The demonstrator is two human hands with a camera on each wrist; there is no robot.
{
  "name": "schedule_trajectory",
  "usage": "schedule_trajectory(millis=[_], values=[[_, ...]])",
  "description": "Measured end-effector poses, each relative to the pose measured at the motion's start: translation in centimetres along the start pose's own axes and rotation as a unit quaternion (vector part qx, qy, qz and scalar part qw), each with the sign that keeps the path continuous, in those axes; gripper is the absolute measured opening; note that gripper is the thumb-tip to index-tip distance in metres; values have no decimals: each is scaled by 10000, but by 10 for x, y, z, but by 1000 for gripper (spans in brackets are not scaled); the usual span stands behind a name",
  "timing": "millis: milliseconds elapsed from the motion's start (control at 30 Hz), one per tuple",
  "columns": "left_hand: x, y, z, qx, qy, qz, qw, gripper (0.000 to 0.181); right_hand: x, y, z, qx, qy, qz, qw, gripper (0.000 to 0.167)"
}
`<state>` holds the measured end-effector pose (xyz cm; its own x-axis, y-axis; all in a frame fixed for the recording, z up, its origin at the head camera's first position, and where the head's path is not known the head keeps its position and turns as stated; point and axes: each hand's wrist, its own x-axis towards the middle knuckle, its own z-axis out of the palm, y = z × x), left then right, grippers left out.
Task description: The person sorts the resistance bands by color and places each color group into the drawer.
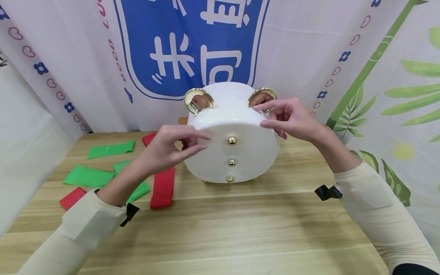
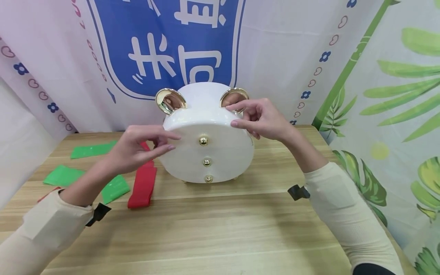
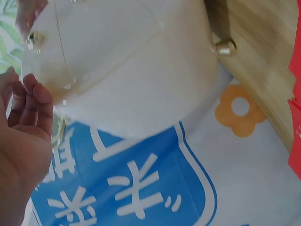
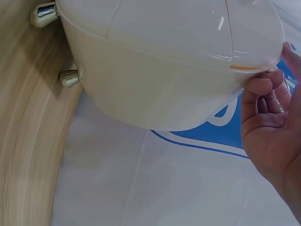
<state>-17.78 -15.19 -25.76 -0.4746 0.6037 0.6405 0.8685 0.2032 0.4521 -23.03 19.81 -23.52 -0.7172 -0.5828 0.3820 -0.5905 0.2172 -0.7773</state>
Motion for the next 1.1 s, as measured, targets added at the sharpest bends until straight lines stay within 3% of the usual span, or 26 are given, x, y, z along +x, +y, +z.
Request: schedule_trajectory(millis=[100, 267, 800, 933, 1100], values=[[-3, 2, 11, 81, 95, 95, 9999, 35, 0, 2, 0, -48, 53, -27, 10000, 38], [-6, 4, 27, 220, -25, 46, 9997, 32, 0, 3, 1, -41, 62, -50, 10000, 38], [-13, -9, 76, 283, -483, -732, 9957, 27, 0, 6, 2, 149, 79, -89, 9998, 38], [-12, -8, 83, 262, -418, -894, 9948, 29, 0, 6, 1, 188, 44, -102, 9998, 37], [-14, -10, 94, 164, -142, -813, 9965, 27, 0, 6, 0, 247, 6, -95, 9997, 36]])
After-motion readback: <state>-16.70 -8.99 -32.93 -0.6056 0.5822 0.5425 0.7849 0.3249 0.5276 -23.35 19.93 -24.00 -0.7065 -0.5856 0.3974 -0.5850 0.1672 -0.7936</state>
